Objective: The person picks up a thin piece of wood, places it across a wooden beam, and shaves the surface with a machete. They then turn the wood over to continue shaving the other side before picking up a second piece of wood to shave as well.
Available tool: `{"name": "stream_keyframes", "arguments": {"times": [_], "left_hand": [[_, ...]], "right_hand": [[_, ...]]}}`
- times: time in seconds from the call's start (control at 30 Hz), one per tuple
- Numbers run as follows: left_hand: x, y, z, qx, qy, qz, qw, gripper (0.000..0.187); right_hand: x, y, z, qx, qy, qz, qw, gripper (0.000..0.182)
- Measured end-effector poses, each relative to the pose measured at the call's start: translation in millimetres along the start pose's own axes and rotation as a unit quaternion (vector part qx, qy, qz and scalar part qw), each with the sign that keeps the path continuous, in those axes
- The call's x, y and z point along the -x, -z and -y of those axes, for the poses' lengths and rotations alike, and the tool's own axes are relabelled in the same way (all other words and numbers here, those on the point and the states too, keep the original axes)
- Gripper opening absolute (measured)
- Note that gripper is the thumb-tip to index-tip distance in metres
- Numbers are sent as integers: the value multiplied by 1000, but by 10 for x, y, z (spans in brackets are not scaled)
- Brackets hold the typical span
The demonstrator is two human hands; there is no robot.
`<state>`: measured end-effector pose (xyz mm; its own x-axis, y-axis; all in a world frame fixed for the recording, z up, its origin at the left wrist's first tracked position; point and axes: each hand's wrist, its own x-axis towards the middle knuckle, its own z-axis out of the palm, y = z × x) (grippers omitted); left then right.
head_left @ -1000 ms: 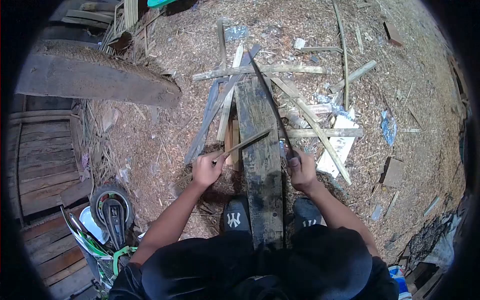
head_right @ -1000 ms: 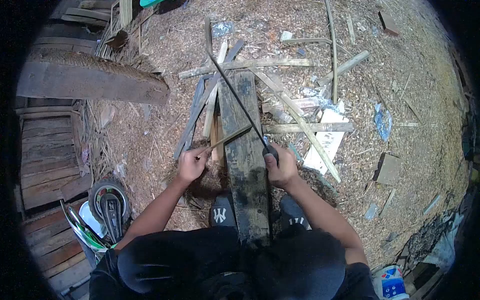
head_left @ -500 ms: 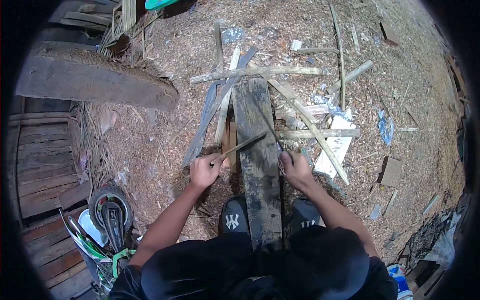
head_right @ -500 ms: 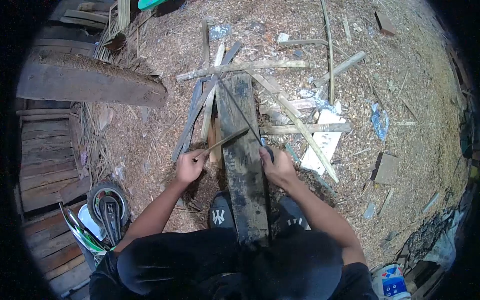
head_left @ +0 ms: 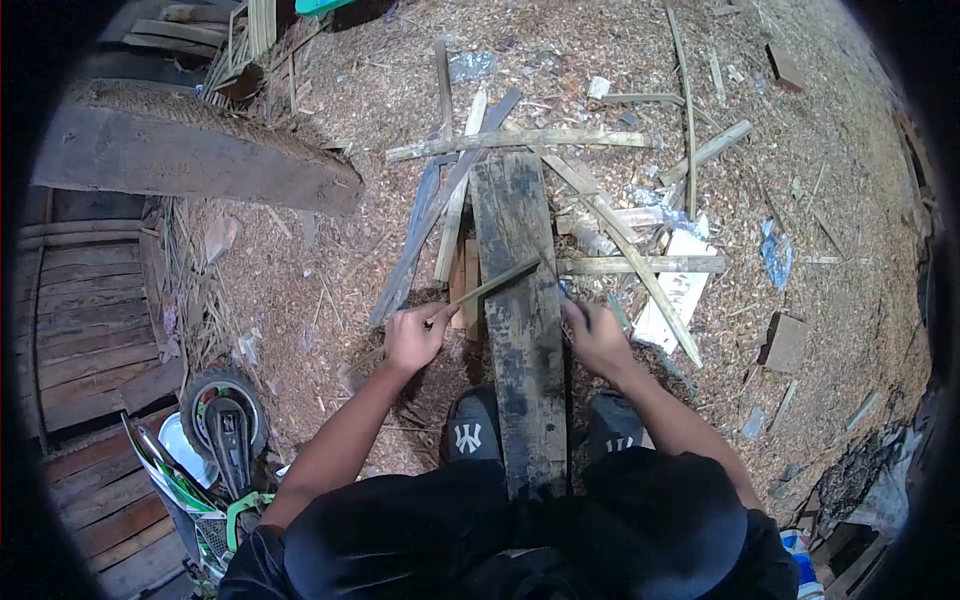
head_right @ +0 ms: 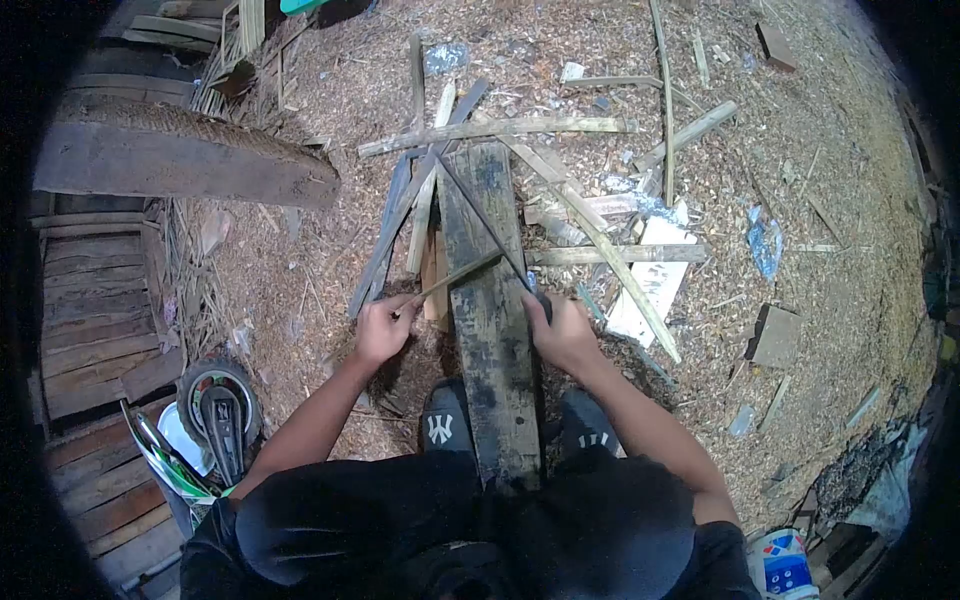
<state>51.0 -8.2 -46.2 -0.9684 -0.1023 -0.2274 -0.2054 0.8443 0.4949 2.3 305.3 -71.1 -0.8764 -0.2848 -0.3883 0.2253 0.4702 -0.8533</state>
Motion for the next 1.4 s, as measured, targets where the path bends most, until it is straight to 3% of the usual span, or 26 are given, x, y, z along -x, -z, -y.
{"name": "stream_keyframes", "arguments": {"times": [0.17, 0.27, 0.3, 0.37, 0.4, 0.43, 0.5, 0.57, 0.67, 0.77, 0.8, 0.9, 0.97, 1.07, 1.1, 1.17, 1.2, 1.3, 1.37, 1.4], "left_hand": [[2, -1, 14, -17, 13, 6, 1000, 23], [9, -49, 120, -63, 26, 38, 997, 24], [7, -80, 128, -13, 3, 9, 1000, 24], [19, -75, 100, 37, -22, -20, 999, 24], [22, -63, 75, 13, -20, -22, 999, 23], [14, -61, 52, -9, -20, -26, 999, 22], [-20, -56, 28, -9, -9, -15, 1000, 22], [5, -6, 28, -15, 10, 8, 1000, 22], [23, -43, 32, -26, 17, 6, 999, 21], [0, -49, 67, 7, -30, -32, 999, 22], [5, -29, 49, -4, -10, -15, 1000, 22], [-33, -30, 8, -6, -1, -2, 1000, 22], [0, -24, 10, 2, -3, -1, 1000, 22], [19, -24, 22, -19, 8, 9, 1000, 21], [24, -54, 57, -12, -10, -8, 1000, 21], [1, -56, 61, -2, -35, -29, 999, 21], [15, -51, 68, 4, -18, -8, 1000, 21], [-28, -7, 40, -5, 16, 30, 999, 22], [-5, -33, 65, -12, 43, 44, 998, 22], [5, -45, 76, 28, 29, 34, 999, 22]], "right_hand": [[-21, 90, 166, 38, -55, 35, 997, 60], [84, 237, 330, -37, 55, 16, 998, 60], [86, 223, 254, -36, 53, 18, 998, 60], [67, 166, 134, 2, 140, -11, 990, 57], [23, 93, 113, -1, 38, 5, 999, 54], [-3, 88, 70, 1, 40, 2, 999, 54], [-80, 78, -26, 104, -49, 24, 993, 52], [-26, 181, 170, 57, -46, 35, 997, 53], [63, 246, 217, -86, 87, 9, 992, 54], [12, 66, 75, 9, 67, -17, 998, 55], [-21, 94, 57, 24, -49, 41, 998, 56], [-100, 59, -44, 85, -49, 17, 995, 58], [0, 202, 250, 34, -13, 7, 999, 58], [67, 204, 142, -122, 132, -8, 984, 60], [35, 107, 45, -122, 133, -8, 984, 60], [-38, 25, 21, 43, -7, -3, 999, 59], [-47, 51, -10, 82, -17, 6, 996, 58], [-53, 119, 149, 38, -40, -4, 998, 58], [7, 186, 241, -16, 12, -13, 1000, 61], [56, 228, 233, -39, 83, -7, 996, 62]]}}
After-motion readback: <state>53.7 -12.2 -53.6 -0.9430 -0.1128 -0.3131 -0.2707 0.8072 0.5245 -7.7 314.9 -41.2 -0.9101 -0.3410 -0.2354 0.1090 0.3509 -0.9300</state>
